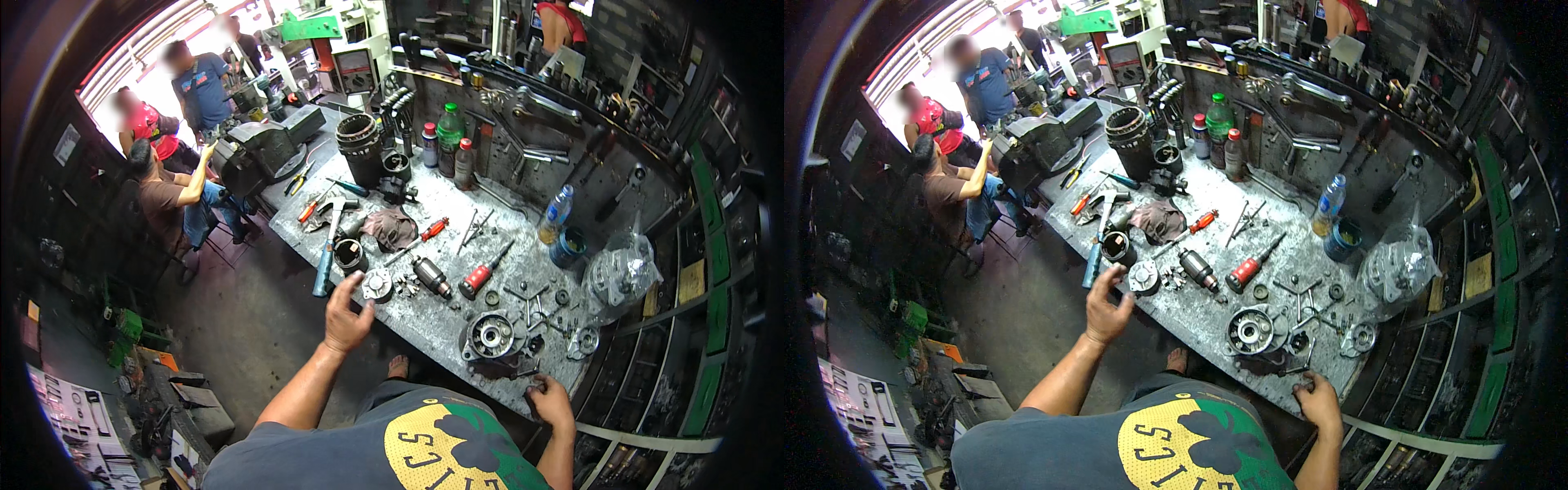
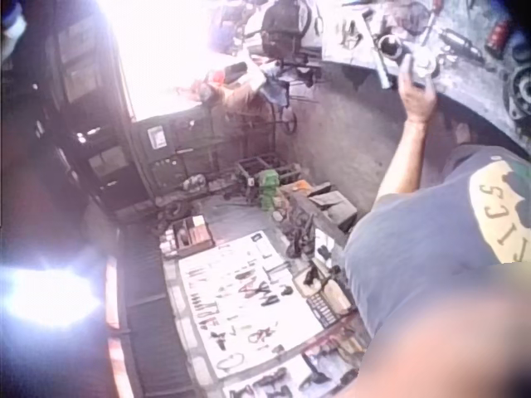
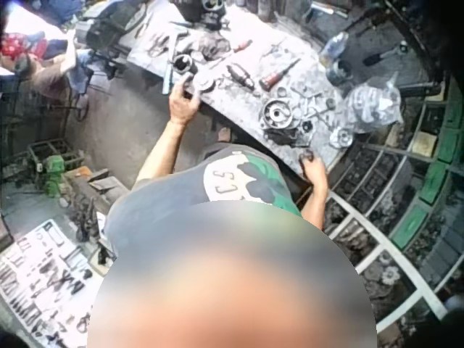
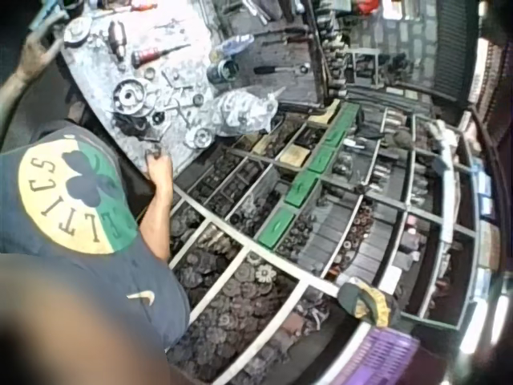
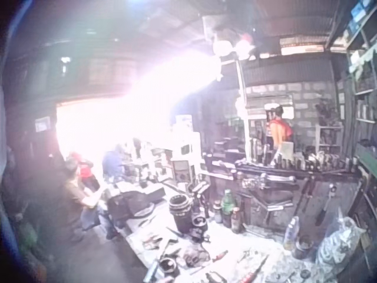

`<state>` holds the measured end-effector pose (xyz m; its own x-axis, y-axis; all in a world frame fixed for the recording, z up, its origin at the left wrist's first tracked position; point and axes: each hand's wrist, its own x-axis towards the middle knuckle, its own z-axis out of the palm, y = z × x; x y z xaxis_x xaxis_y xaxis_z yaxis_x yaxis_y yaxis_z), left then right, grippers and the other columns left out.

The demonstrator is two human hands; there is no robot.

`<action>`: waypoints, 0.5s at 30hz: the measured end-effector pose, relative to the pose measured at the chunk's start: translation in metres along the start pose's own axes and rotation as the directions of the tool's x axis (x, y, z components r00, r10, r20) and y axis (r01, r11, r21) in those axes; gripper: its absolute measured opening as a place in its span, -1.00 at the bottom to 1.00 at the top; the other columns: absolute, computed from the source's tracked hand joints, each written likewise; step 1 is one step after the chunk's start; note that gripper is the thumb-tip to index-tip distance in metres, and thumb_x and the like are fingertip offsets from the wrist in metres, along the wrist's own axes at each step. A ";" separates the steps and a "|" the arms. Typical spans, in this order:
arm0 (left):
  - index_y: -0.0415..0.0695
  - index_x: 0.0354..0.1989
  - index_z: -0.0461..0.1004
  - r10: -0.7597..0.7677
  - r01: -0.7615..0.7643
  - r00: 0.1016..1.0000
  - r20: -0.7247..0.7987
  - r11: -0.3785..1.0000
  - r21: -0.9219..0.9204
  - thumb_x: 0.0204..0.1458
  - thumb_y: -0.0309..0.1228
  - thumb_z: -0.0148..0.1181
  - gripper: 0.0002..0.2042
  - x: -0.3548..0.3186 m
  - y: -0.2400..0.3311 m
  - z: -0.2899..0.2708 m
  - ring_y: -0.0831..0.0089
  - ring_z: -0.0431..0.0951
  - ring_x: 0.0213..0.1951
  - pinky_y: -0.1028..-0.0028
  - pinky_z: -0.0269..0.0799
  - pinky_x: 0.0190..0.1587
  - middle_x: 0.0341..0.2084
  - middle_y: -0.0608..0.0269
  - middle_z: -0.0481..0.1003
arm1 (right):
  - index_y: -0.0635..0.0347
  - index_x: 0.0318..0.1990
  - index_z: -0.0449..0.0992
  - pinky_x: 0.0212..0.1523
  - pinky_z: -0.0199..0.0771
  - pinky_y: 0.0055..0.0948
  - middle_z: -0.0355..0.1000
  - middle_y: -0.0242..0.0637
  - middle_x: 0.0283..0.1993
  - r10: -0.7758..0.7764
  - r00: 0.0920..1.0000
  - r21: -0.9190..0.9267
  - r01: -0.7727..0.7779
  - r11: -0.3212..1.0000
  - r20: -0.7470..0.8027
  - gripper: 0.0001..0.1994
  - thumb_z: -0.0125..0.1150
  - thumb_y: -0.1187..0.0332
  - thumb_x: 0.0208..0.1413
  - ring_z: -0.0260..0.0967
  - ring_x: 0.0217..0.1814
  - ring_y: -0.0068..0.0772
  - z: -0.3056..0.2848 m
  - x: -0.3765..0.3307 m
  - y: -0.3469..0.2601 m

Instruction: The person assembles a cylindrical mechanical component on a workbench, inserting small parts into a housing and using a screwdriver to tighten fasteners. They handle multiple small metal pieces, a cylindrical housing, and a screwdriver, working methodically to fit and secure the components.

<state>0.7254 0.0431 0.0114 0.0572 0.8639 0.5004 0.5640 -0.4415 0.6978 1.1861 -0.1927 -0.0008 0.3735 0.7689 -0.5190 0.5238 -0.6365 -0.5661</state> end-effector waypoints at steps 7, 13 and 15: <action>-0.18 0.34 0.55 -0.156 0.161 0.987 -0.039 0.964 0.209 0.14 -0.40 0.37 -0.46 0.161 -0.104 -0.030 -0.07 0.64 0.24 0.12 0.54 0.32 0.19 -0.19 0.63 | 0.30 0.27 0.63 0.01 0.59 -0.17 0.63 -0.05 -0.17 -0.035 0.989 -0.110 0.020 0.994 -0.141 -0.48 0.47 0.26 0.20 0.59 -0.14 -0.08 -0.018 -0.003 -0.021; -0.13 0.34 0.60 -0.527 0.098 0.606 0.596 0.793 0.601 -0.03 -0.14 0.53 -0.30 0.239 -0.187 0.020 -0.09 0.69 0.20 0.09 0.60 0.30 0.14 -0.26 0.67 | 0.35 0.28 0.61 0.00 0.59 -0.21 0.62 -0.08 -0.18 0.000 0.961 -0.059 -0.017 0.998 -0.276 -0.50 0.47 0.33 0.21 0.58 -0.15 -0.16 -0.019 -0.024 -0.048; -0.19 0.31 0.61 -0.521 -0.035 0.616 0.591 0.731 0.681 -0.10 -0.06 0.57 -0.24 0.244 -0.199 0.038 -0.03 0.70 0.22 0.11 0.62 0.29 0.16 -0.23 0.67 | 0.35 0.26 0.61 -0.02 0.59 -0.22 0.61 -0.11 -0.20 0.009 0.946 -0.055 -0.028 0.998 -0.324 -0.52 0.46 0.36 0.21 0.58 -0.17 -0.20 -0.011 -0.034 -0.050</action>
<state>0.6582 0.3512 -0.0245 0.2283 0.9053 -0.3582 0.9716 -0.1883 0.1435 1.1559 -0.1859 0.0524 0.6060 0.7414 -0.2882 0.5542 -0.6534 -0.5157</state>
